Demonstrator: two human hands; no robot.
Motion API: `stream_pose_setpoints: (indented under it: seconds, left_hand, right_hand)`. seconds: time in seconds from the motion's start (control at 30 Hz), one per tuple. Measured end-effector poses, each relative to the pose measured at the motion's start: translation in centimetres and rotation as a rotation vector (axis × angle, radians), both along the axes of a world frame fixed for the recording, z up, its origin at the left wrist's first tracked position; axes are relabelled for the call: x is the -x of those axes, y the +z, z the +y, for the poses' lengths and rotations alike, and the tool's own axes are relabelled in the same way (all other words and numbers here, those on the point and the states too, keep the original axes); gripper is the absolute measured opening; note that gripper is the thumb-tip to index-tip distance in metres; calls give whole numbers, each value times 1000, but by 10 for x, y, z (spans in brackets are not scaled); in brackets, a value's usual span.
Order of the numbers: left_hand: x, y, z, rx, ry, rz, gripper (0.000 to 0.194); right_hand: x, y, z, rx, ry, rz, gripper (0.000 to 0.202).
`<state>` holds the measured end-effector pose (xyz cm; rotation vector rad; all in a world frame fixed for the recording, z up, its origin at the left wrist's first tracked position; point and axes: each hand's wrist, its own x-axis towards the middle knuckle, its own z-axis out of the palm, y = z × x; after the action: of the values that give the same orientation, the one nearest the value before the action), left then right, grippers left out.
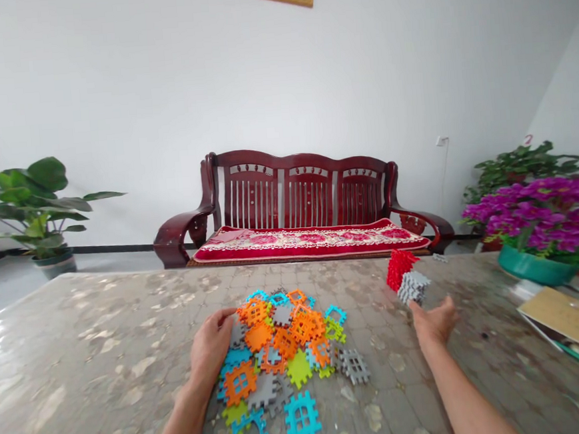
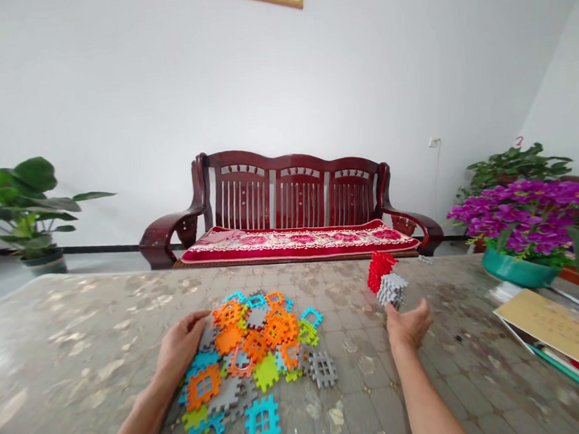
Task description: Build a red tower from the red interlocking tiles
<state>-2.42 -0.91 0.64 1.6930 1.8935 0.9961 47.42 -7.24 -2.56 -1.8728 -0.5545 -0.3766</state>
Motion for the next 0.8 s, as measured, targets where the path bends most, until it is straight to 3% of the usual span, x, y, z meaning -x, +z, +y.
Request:
stream_pose_setpoints:
  seconds: [0.2,0.43,0.8]
  left_hand:
    - [4,-6,2,8,9,-22,36]
    - [4,-8,5,29,-8,-44,38]
    - [5,-10,6,7,-12,-49,36]
  right_hand:
    - [-12,11,9,216,162,44,109]
    - [-19,16,22,374,176,130,122]
    - [-25,7,20,333,237,37,92]
